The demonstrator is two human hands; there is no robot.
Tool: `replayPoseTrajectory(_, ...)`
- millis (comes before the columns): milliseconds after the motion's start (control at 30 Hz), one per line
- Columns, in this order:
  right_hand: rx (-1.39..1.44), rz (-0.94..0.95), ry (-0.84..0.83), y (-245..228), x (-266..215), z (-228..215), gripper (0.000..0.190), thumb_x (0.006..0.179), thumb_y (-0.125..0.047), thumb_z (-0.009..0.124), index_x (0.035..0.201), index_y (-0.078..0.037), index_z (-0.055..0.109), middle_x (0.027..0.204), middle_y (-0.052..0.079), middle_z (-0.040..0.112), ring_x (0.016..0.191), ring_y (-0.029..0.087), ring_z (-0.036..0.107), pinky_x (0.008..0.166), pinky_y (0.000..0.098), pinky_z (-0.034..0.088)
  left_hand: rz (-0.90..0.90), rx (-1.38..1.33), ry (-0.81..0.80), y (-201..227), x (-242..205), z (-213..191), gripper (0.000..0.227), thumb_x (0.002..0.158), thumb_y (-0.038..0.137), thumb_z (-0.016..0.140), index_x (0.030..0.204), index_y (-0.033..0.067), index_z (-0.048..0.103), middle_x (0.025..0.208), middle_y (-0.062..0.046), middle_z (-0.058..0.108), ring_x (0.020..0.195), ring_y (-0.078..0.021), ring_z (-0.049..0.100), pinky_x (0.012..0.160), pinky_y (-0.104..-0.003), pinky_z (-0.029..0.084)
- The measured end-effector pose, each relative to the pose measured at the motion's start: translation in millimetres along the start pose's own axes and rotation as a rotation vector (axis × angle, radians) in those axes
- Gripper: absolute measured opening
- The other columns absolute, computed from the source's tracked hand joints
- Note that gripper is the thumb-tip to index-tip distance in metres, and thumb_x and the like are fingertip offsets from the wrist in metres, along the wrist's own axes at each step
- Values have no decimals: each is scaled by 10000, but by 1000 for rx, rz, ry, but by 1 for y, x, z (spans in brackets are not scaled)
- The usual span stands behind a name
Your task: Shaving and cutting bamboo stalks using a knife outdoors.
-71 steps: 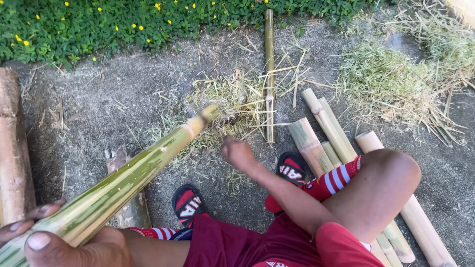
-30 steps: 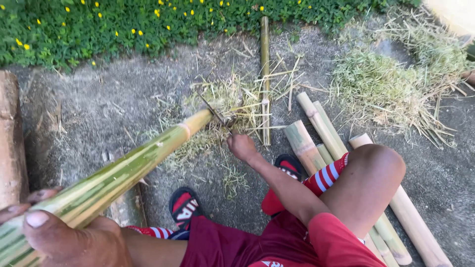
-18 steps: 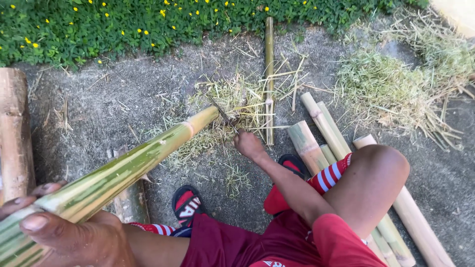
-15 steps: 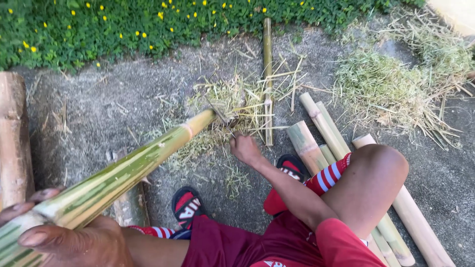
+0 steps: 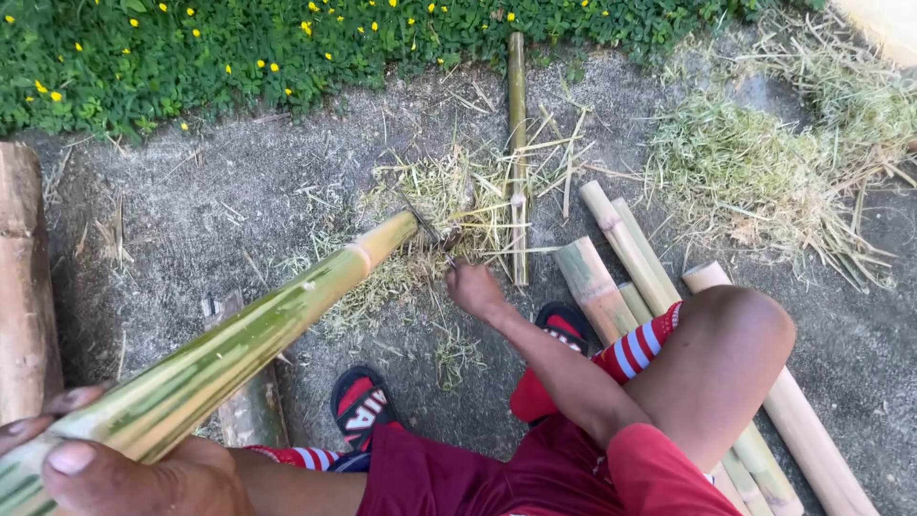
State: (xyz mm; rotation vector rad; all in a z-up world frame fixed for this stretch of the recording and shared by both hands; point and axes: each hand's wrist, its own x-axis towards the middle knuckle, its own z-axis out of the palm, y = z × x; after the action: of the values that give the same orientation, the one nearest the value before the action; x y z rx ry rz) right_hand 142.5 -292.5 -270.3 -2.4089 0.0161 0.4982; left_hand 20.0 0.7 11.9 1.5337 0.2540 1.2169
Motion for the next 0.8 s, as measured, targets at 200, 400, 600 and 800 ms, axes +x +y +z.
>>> replayPoseTrajectory(200,-40,-426,158,-59,-49,20,238,982,-60,418,1102,50,590,569,90,624,397,164,572,366,313,531,-5,-115,55,2,1,13,348,1100,310,659,1197,1,531,1149,-78,541,1004,-141,582,849,-234,503)
replayPoseTrajectory(400,-4,-226,109,1,4,28,250,983,4,331,1092,24,556,607,86,619,438,166,612,335,278,543,-12,-76,0,-5,0,2,319,1140,308,665,1178,23,526,1073,-89,533,928,-150,551,801,-240,496)
replayPoseTrajectory(600,-21,-88,27,-7,-19,13,179,965,-26,405,1043,19,560,591,96,608,457,165,618,352,267,528,27,142,-78,-10,3,-12,354,1141,363,547,1151,9,528,1187,-93,563,937,-131,576,809,-226,529)
replayPoseTrajectory(800,-2,-461,131,-48,-33,18,225,1028,-27,357,1014,23,577,554,32,561,368,137,544,288,279,508,0,-219,50,-30,-6,-6,382,1152,236,670,1293,-78,508,1213,-151,525,1002,-191,537,913,-276,495)
